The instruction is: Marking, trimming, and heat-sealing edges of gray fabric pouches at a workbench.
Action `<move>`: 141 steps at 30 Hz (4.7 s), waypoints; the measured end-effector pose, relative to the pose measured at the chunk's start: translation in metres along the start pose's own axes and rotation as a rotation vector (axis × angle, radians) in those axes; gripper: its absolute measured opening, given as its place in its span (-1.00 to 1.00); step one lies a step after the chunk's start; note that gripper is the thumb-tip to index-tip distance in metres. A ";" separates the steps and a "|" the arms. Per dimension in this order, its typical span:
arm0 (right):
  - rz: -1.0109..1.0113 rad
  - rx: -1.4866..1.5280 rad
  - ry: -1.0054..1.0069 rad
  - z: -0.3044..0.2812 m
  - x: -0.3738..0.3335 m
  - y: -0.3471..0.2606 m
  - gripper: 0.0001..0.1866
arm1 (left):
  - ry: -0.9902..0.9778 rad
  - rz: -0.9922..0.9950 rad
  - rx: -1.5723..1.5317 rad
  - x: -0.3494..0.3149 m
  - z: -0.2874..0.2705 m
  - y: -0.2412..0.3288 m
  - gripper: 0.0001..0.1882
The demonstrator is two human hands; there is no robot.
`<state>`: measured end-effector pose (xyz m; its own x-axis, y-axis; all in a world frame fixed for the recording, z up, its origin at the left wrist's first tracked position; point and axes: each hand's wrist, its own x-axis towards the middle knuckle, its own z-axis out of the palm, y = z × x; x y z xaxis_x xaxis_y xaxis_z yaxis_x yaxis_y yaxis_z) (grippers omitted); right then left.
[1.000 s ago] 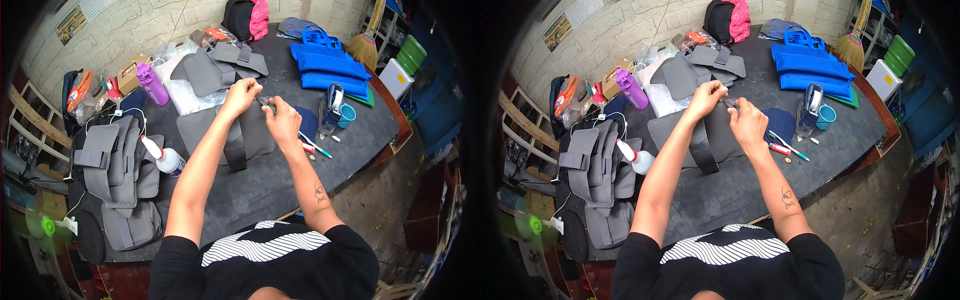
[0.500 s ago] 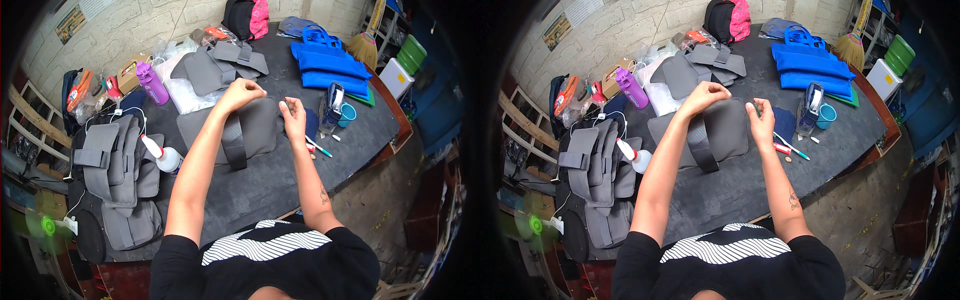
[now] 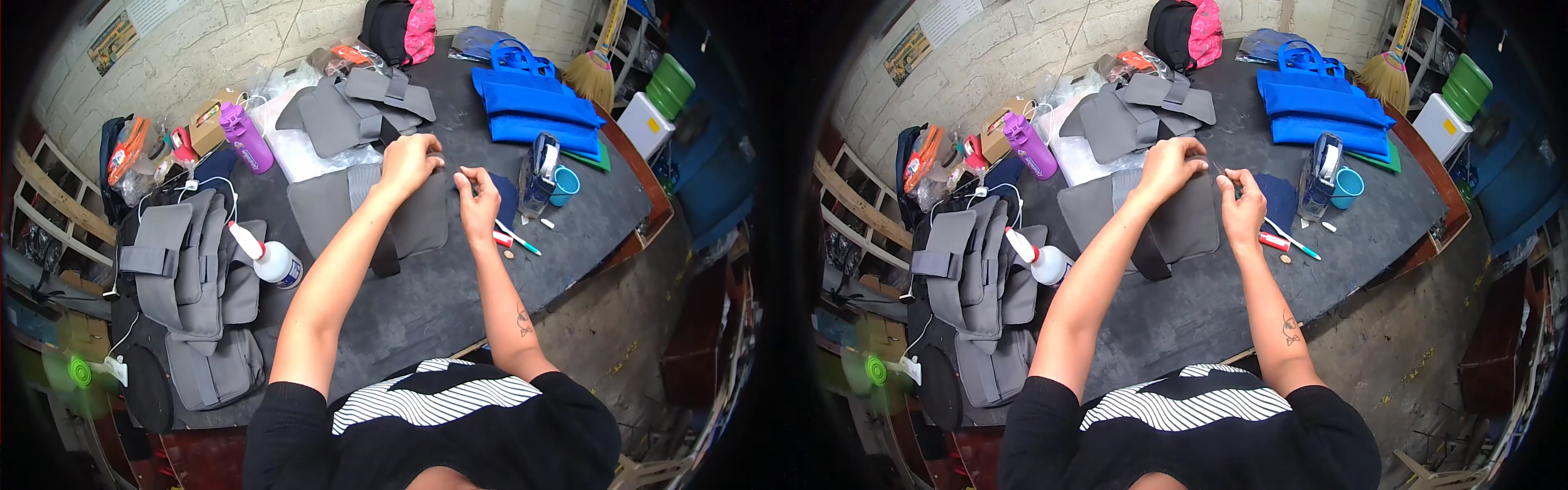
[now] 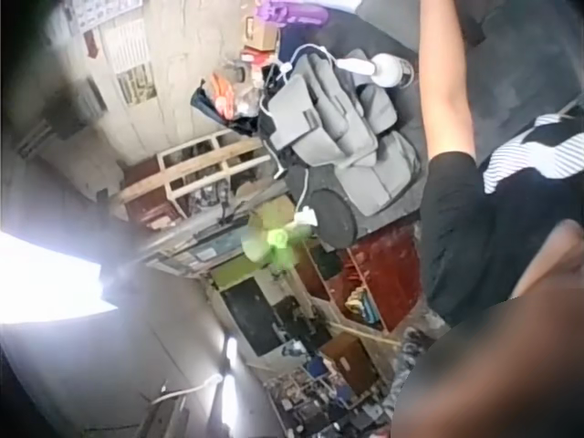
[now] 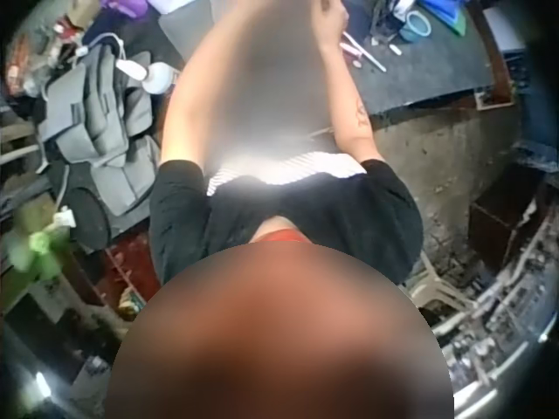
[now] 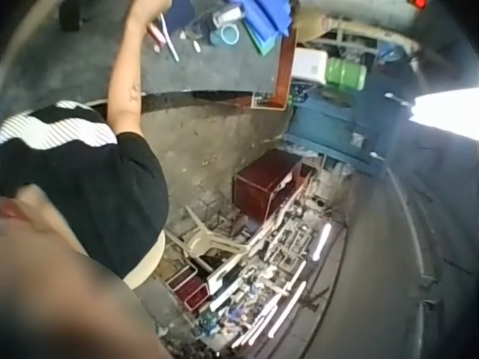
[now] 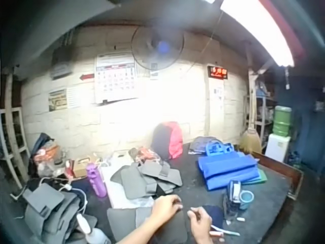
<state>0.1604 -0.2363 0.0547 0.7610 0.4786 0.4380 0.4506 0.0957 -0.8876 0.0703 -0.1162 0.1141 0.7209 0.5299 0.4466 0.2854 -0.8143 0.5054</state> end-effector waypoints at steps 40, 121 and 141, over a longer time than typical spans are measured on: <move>0.144 0.397 -0.226 0.015 0.011 0.019 -0.67 | -0.195 -0.182 -0.375 0.011 -0.020 -0.020 -0.80; 0.133 -0.046 -0.118 -0.024 -0.052 0.127 -0.80 | 0.227 -0.710 -1.066 -0.162 0.022 -0.120 -0.68; 0.085 -0.050 -0.070 -0.035 -0.055 0.139 -0.80 | 0.680 -1.135 0.668 -0.329 -0.275 -0.148 -0.62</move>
<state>0.1973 -0.2799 -0.0880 0.7637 0.5430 0.3491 0.4100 0.0097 -0.9120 -0.3829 -0.1046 0.0951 -0.4539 0.7952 0.4020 0.8471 0.2451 0.4716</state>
